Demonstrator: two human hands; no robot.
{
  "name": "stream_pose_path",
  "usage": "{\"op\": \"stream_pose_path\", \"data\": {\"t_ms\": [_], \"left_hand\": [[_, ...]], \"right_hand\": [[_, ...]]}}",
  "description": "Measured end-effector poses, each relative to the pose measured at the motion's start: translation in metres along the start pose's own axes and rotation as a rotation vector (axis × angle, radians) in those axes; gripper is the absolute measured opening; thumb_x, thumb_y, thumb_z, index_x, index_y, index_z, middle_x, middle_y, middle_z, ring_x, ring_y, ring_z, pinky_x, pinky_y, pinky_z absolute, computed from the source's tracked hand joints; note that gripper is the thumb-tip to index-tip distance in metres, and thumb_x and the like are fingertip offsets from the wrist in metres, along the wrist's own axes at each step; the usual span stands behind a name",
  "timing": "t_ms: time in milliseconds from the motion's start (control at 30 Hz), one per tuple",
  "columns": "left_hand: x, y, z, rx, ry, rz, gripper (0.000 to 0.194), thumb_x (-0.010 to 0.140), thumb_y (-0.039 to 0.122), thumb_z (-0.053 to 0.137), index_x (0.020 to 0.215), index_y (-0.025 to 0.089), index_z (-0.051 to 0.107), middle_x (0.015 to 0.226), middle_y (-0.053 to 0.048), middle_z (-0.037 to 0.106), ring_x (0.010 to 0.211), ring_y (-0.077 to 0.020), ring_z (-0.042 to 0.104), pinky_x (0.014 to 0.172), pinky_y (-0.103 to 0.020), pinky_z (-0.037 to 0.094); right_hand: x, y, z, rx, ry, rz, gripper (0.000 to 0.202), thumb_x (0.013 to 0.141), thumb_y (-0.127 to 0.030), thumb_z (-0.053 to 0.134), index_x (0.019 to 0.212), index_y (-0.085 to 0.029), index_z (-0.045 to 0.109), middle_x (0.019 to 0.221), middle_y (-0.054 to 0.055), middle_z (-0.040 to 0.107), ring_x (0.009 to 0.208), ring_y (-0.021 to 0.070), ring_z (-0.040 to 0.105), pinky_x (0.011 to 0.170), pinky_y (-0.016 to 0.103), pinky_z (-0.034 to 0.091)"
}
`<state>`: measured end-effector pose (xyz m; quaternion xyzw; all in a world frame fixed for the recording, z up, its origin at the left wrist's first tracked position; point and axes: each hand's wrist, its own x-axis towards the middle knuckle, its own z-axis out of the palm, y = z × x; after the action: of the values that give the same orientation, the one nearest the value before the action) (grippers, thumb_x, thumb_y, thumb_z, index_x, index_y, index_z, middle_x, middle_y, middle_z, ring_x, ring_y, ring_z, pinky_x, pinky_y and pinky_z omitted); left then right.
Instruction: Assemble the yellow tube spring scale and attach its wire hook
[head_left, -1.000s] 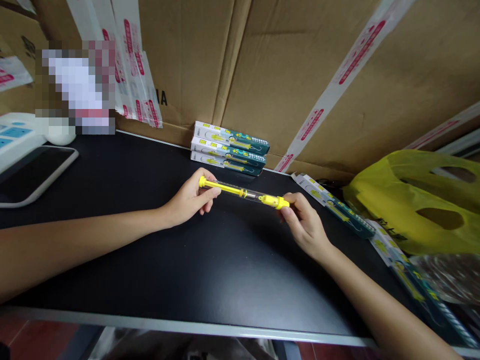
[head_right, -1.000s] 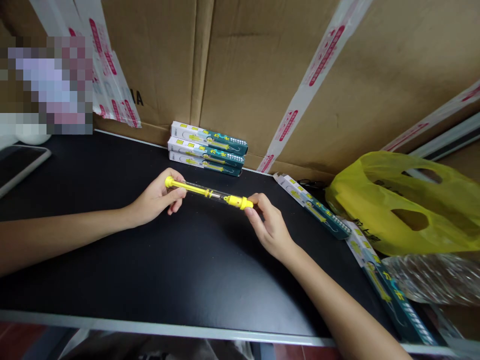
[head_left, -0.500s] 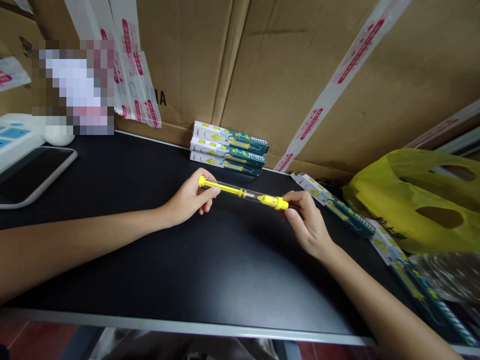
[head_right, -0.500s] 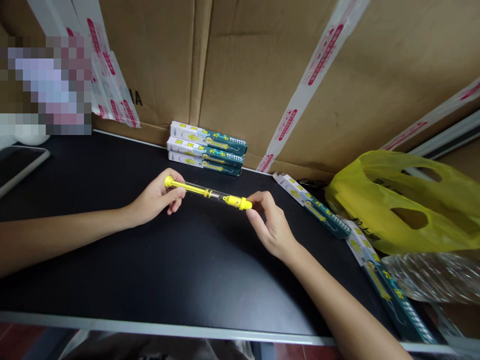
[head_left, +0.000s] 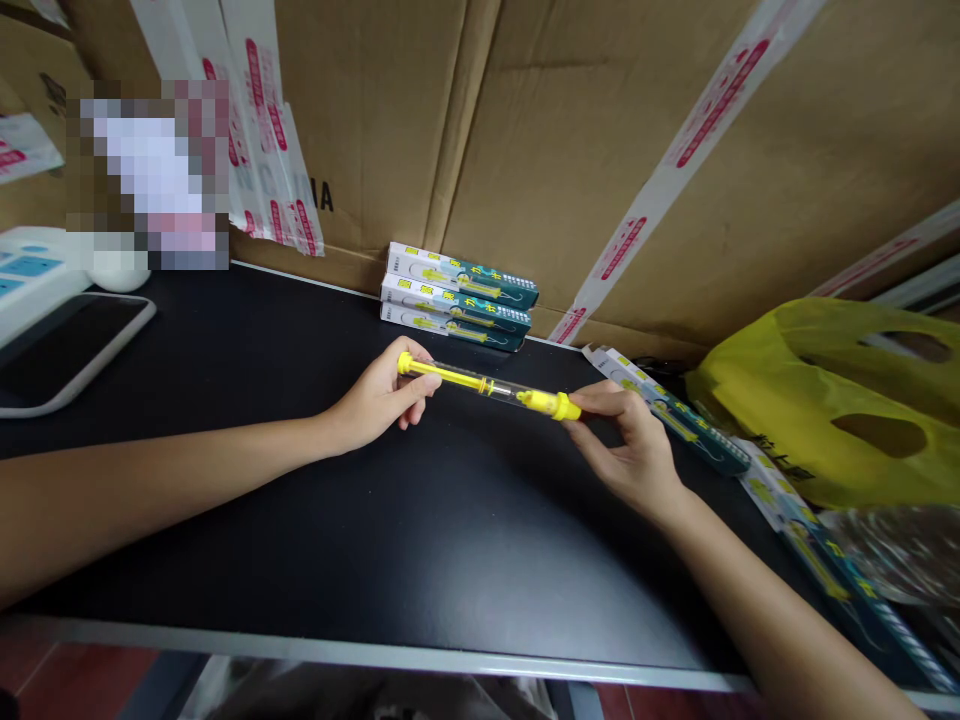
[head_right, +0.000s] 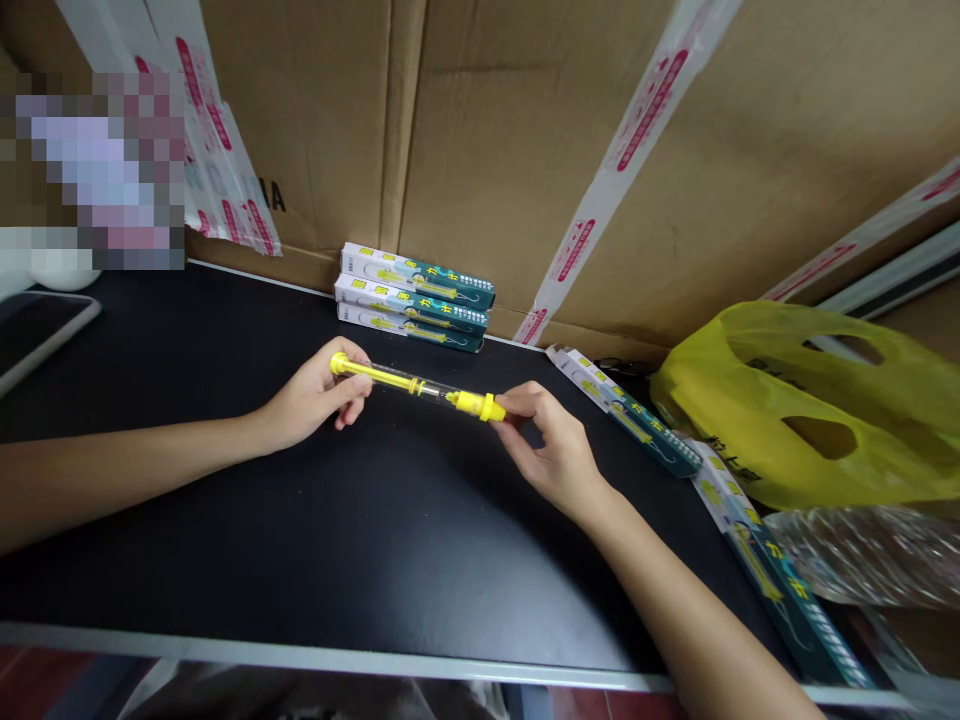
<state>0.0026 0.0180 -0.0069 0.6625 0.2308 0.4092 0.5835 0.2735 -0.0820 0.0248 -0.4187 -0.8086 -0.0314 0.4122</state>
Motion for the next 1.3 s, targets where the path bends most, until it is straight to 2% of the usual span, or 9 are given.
{"op": "stream_pose_path", "data": {"t_ms": [167,333,467,800,933,1033,1100,1200,1300], "left_hand": [[0.0,0.002,0.0,-0.003,0.002,-0.003,0.024,0.086,0.031,0.062,0.092,0.019,0.041,0.072,0.007,0.052,0.045,-0.0033,0.051,0.036,-0.014,0.041],[0.0,0.002,0.001,0.0,0.012,-0.011,0.026,0.085,0.032,0.063,0.092,0.02,0.041,0.071,0.007,0.053,0.045,-0.0036,0.051,0.036,-0.014,0.04],[0.0,0.001,0.0,-0.009,0.017,-0.007,0.028,0.086,0.035,0.064,0.092,0.02,0.042,0.07,0.007,0.053,0.045,-0.004,0.051,0.036,-0.015,0.04],[0.001,0.002,0.001,-0.017,0.043,0.015,0.029,0.087,0.038,0.064,0.082,0.019,0.042,0.06,0.009,0.049,0.042,-0.0028,0.046,0.037,-0.014,0.036],[0.004,0.02,0.0,-0.076,0.088,0.069,0.03,0.09,0.039,0.061,0.078,0.019,0.042,0.059,0.007,0.049,0.041,-0.0035,0.046,0.037,-0.016,0.034],[0.009,0.045,-0.005,-0.16,0.175,0.115,0.027,0.094,0.033,0.057,0.078,0.019,0.041,0.06,0.007,0.049,0.04,-0.0025,0.045,0.037,-0.017,0.032],[0.013,0.062,-0.009,-0.185,0.247,0.153,0.023,0.097,0.027,0.051,0.079,0.019,0.039,0.06,0.008,0.047,0.039,-0.0017,0.044,0.038,-0.016,0.03],[0.018,0.081,-0.016,-0.184,0.324,0.205,0.025,0.099,0.025,0.048,0.078,0.02,0.036,0.06,0.009,0.045,0.039,0.0001,0.042,0.04,-0.014,0.028],[0.019,0.087,-0.02,-0.192,0.352,0.232,0.025,0.099,0.023,0.047,0.077,0.02,0.035,0.059,0.01,0.043,0.039,0.0002,0.041,0.04,-0.014,0.027]], "right_hand": [[-0.001,-0.003,-0.003,-0.007,-0.078,0.148,0.011,0.094,-0.027,0.054,0.104,-0.022,0.052,0.088,0.004,0.061,0.07,0.0158,0.059,0.062,0.03,0.05],[0.002,-0.003,-0.005,-0.049,-0.169,0.194,0.014,0.098,-0.033,0.047,0.089,-0.022,0.052,0.075,0.001,0.057,0.063,0.0147,0.053,0.059,0.029,0.045],[0.002,-0.001,-0.003,-0.001,-0.093,0.104,0.006,0.093,-0.028,0.056,0.095,-0.023,0.053,0.078,0.002,0.06,0.065,0.015,0.056,0.058,0.028,0.047],[-0.004,0.006,0.004,-0.09,0.011,-0.061,0.018,0.085,-0.016,0.063,0.097,-0.025,0.056,0.085,0.004,0.066,0.071,0.0186,0.065,0.061,0.034,0.052],[-0.007,0.001,0.02,0.055,0.136,0.135,0.038,0.085,-0.02,0.066,0.117,-0.026,0.046,0.098,0.005,0.063,0.076,0.0183,0.065,0.063,0.033,0.054],[-0.001,-0.006,0.037,0.107,0.015,0.21,0.035,0.091,-0.025,0.059,0.122,-0.026,0.043,0.097,0.005,0.063,0.079,0.0183,0.065,0.064,0.033,0.055],[0.01,-0.015,0.051,-0.008,-0.151,0.099,0.027,0.092,-0.025,0.057,0.118,-0.024,0.049,0.099,0.006,0.062,0.084,0.0192,0.064,0.07,0.034,0.056],[0.04,-0.033,0.077,-0.188,-0.437,-0.167,0.027,0.095,-0.025,0.052,0.121,-0.023,0.054,0.115,0.012,0.062,0.107,0.025,0.061,0.088,0.041,0.053],[0.075,-0.05,0.108,-0.364,-0.576,-0.307,0.032,0.098,-0.022,0.045,0.128,-0.017,0.054,0.129,0.016,0.059,0.115,0.0283,0.057,0.093,0.043,0.05]]}}
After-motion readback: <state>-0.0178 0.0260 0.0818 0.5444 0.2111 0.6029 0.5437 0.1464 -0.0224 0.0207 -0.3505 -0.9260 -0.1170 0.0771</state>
